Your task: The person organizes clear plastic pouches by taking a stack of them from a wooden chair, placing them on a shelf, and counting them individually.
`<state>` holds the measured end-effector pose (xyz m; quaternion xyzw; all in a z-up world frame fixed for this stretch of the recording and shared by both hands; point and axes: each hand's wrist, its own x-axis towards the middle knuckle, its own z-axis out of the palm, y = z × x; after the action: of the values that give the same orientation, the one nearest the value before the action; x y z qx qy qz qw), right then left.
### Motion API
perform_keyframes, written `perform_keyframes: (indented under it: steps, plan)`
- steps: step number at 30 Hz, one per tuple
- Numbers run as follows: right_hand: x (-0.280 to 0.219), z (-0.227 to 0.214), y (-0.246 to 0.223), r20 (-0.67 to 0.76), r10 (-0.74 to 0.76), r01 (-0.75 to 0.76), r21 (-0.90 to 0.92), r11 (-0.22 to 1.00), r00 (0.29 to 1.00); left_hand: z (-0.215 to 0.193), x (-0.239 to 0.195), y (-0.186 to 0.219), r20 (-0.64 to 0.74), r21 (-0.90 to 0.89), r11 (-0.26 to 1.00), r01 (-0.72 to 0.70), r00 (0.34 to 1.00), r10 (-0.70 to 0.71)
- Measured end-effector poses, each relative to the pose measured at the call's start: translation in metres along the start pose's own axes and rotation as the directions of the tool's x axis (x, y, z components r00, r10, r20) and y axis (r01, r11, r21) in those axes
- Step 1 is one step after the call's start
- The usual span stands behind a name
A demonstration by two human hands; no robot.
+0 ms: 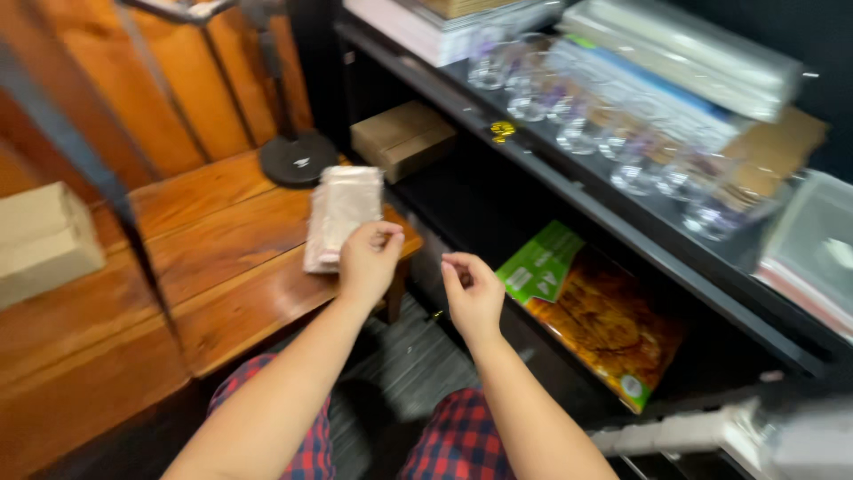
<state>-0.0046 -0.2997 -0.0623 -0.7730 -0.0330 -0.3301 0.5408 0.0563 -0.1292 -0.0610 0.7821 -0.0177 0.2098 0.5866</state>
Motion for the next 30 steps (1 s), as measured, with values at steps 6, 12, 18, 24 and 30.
perform_keyframes:
  steps: [6, 12, 18, 24, 30]
  plan:
    - [0.003, 0.080, 0.032, 0.217, 0.194, -0.179, -0.088, 0.980, 0.957, -0.083, 0.009, -0.094, -0.206, 0.327, 0.942, 0.076, 0.978, -0.007]
    - [-0.001, 0.134, 0.054, 0.193, 0.389, -0.363, -0.159, 0.918, 0.901, -0.091, 0.020, -0.127, -0.076, 0.298, 0.953, 0.048, 0.997, -0.027]
    - [-0.005, 0.152, 0.033, 0.071, 0.505, -0.476, -0.246, 0.845, 0.860, -0.100, 0.044, -0.137, 0.003, 0.337, 0.937, 0.095, 0.995, -0.102]
    - [-0.021, 0.167, 0.008, -0.046, 0.582, -0.580, -0.170, 0.796, 0.812, -0.100, 0.053, -0.167, 0.117, 0.325, 0.921, 0.217, 0.957, -0.267]
    - [-0.029, 0.178, 0.005, -0.096, 0.689, -0.686, 0.066, 0.724, 0.718, -0.109, 0.057, -0.158, 0.096, 0.235, 0.928, 0.290, 0.943, -0.319]
